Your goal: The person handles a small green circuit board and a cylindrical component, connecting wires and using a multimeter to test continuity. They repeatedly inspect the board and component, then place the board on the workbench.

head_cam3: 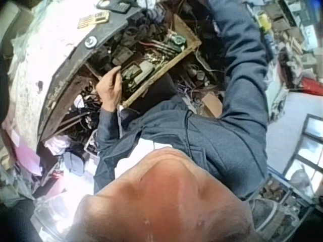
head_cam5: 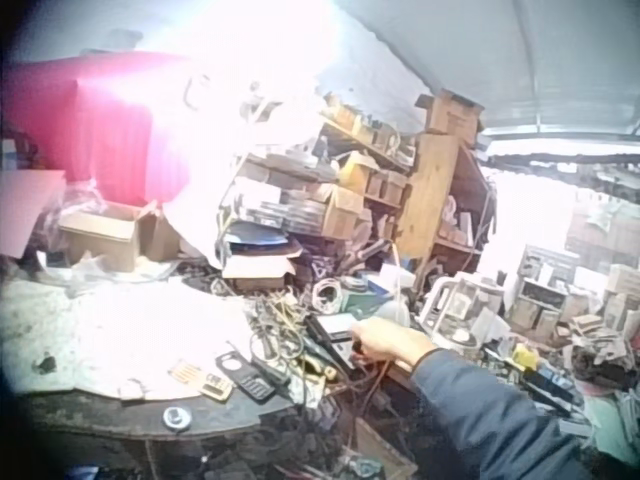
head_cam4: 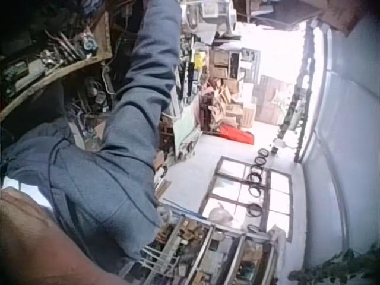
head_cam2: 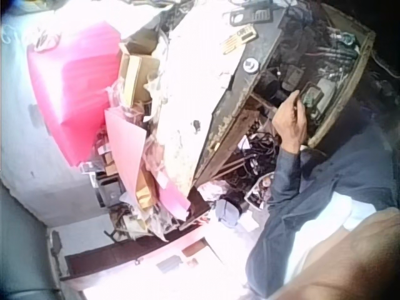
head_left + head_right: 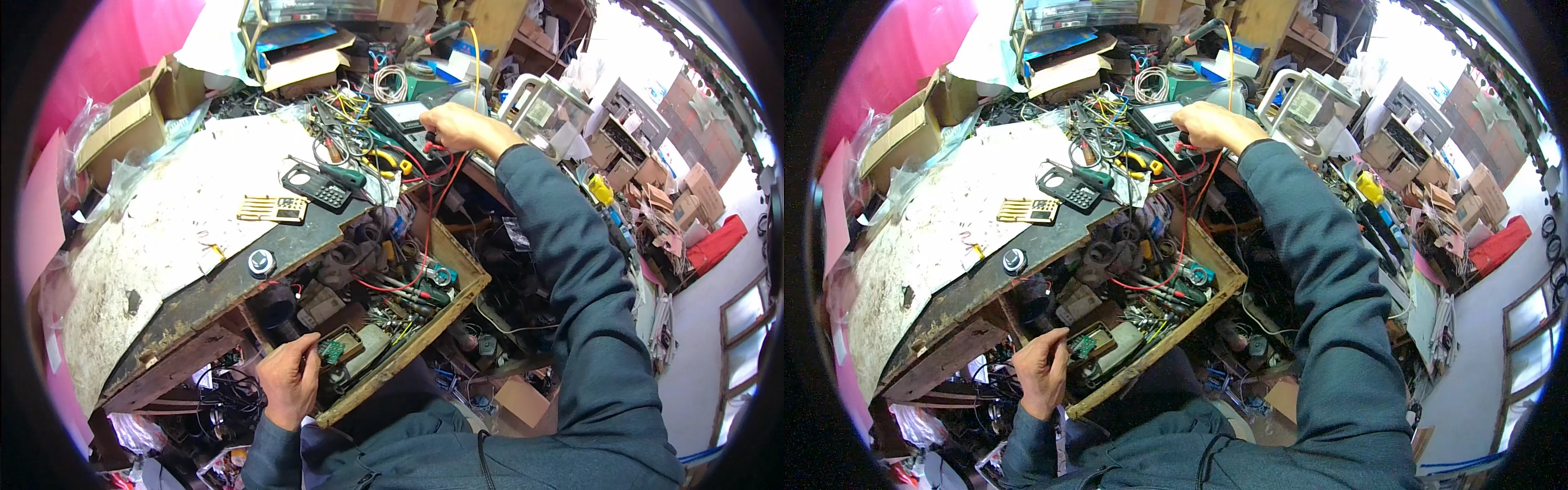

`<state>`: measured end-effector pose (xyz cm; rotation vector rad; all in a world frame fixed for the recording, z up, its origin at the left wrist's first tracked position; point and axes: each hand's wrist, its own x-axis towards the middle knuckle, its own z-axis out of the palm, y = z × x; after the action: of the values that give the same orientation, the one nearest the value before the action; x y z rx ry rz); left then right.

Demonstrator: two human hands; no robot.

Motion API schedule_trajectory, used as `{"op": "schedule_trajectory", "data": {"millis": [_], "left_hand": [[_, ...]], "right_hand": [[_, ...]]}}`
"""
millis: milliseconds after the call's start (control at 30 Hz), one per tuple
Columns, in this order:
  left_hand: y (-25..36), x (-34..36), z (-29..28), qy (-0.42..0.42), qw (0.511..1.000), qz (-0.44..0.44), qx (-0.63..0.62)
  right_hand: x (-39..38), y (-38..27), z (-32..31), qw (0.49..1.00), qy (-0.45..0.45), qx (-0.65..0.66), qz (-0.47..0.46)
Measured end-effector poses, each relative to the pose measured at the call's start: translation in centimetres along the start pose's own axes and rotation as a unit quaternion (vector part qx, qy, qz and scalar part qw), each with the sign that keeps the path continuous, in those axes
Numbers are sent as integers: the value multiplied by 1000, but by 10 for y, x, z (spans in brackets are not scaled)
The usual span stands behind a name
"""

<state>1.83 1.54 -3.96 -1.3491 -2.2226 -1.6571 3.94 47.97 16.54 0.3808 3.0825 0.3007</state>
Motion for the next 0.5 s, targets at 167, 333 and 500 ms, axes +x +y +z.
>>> {"op": "schedule_trajectory", "data": {"millis": [167,333,500], "left_hand": [[-1,-1,-1,12,1000,12,1],[-2,2,1,21,999,37,-1],[0,1,-2,12,999,32,2]], "right_hand": [[-6,-9,-4,989,10,-101,-107],[-11,-11,-11,971,18,-154,-182],[-14,-4,-4,957,42,-157,-241]]}}
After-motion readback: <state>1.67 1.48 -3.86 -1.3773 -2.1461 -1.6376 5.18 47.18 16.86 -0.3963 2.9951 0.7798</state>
